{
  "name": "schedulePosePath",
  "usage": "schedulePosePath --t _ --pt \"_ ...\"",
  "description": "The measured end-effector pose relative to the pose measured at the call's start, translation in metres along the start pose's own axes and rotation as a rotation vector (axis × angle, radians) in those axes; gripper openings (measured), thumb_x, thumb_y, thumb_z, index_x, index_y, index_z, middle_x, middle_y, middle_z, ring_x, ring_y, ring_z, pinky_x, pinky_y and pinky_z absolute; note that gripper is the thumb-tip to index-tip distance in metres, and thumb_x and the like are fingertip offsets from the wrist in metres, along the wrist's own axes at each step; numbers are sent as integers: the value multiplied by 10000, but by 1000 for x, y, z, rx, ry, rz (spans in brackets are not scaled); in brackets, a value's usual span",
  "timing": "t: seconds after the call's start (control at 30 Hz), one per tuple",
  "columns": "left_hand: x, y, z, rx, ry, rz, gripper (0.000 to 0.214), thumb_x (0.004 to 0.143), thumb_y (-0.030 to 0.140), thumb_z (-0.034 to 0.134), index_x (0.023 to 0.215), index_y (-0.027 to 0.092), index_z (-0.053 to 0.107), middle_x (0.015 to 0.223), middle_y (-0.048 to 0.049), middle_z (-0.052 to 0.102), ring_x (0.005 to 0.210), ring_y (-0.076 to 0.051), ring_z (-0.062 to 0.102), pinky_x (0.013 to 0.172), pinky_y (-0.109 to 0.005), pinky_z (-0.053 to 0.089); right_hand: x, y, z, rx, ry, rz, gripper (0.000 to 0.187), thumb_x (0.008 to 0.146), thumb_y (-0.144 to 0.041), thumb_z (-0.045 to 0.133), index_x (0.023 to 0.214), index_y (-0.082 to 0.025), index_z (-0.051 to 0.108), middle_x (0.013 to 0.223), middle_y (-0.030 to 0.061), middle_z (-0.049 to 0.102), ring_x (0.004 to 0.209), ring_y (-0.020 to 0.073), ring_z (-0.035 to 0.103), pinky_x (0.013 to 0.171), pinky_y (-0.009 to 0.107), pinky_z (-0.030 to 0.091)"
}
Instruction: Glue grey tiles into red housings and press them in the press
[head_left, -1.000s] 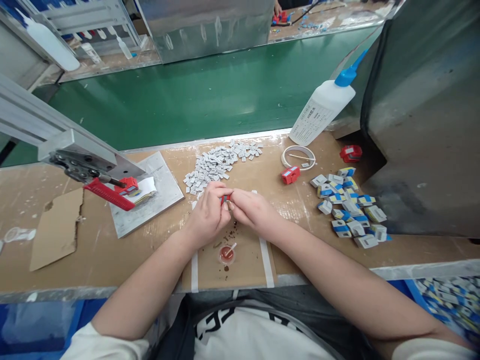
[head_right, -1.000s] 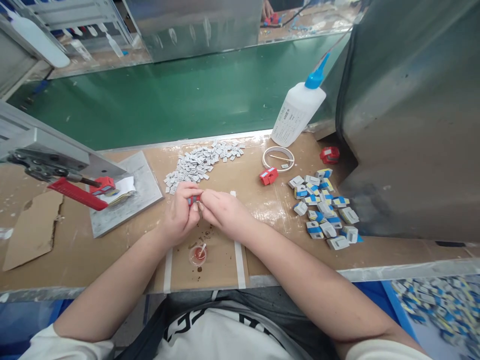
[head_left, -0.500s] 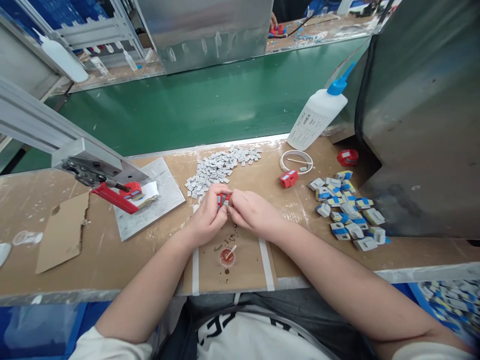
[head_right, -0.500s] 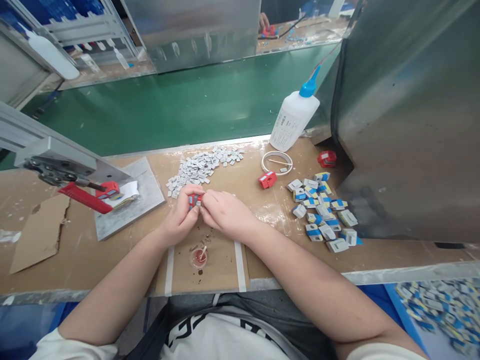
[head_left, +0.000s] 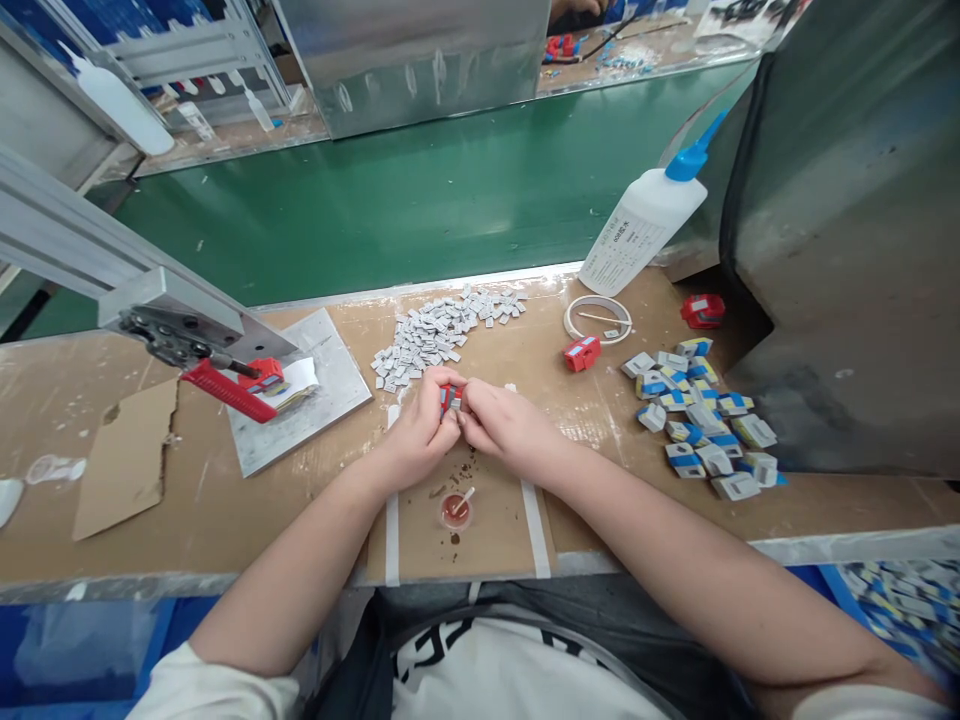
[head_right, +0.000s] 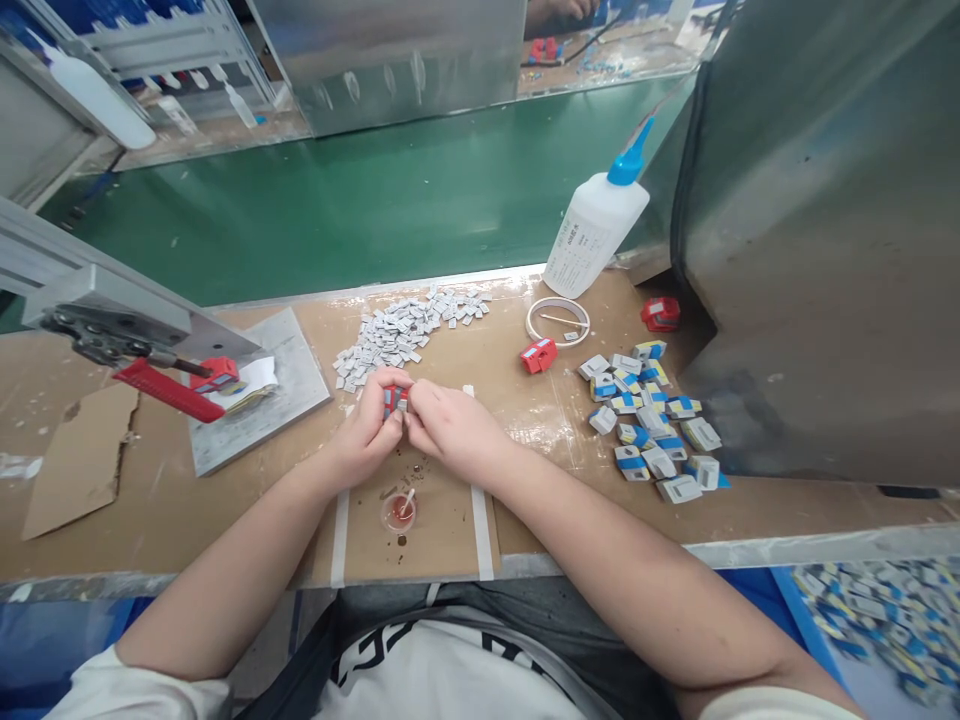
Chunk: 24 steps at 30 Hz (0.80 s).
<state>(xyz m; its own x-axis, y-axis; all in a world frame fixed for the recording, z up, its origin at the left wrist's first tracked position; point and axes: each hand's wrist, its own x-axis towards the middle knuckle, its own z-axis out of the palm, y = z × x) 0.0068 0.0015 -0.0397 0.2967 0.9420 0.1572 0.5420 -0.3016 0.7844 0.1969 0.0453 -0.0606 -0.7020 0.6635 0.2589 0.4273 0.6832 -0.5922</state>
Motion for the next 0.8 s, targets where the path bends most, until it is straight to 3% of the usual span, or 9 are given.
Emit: schedulePosePath --t 0.17,0.33,0.4,0.47,0.6,0.7,0.8 --pt "2 -3 3 -88 29 -93 334 948 239 506 1279 209 469 1282 -118 578 1175 -251 582 1043 -436 507 3 -1 -4 146 17 60 150 1013 -267 485 879 -247 420 839 5 569 695 166 481 644 286 325" --pt "8 -6 4 -774 31 -167 425 756 261 554 1175 241 488 1108 -54 586 775 -159 569 685 -322 491 -3 -4 -30 211 93 -77 267 1047 -378 466 822 -235 470 757 -1 585 667 158 497 657 288 332" --pt "11 -4 1 -958 30 -167 505 646 227 588 1140 241 483 1121 -47 573 722 -128 552 648 -299 457 -7 -6 -36 189 9 -223 348 1040 -429 483 755 -230 466 709 1 585 636 151 489 641 294 306" --pt "13 -2 -2 -1004 40 -178 537 611 193 622 1125 245 478 1124 -44 573 710 -114 556 639 -290 453 -10 -9 -36 142 -150 -356 400 1027 -463 517 709 -223 489 672 4 597 604 145 480 621 303 274" --pt "14 0 -4 -1002 15 -226 486 705 206 717 1132 251 489 1124 -48 602 783 -147 660 676 -307 533 -14 -15 -28 67 -359 -416 372 1001 -420 581 693 -212 577 617 0 625 552 138 464 598 309 243" --pt "14 -1 -2 -1014 -27 -238 478 772 225 774 1176 250 521 1212 -76 643 1001 -227 742 809 -360 604 -15 -18 -24 39 -380 -447 291 977 -288 574 699 -206 590 655 0 670 549 132 463 602 309 246" --pt "14 -2 -2 -950 -43 -212 496 823 251 810 1246 253 551 1396 -118 641 1192 -268 713 925 -396 609 -14 -18 -19 14 -351 -488 303 1015 -266 526 722 -204 575 706 10 687 592 138 491 616 316 255"
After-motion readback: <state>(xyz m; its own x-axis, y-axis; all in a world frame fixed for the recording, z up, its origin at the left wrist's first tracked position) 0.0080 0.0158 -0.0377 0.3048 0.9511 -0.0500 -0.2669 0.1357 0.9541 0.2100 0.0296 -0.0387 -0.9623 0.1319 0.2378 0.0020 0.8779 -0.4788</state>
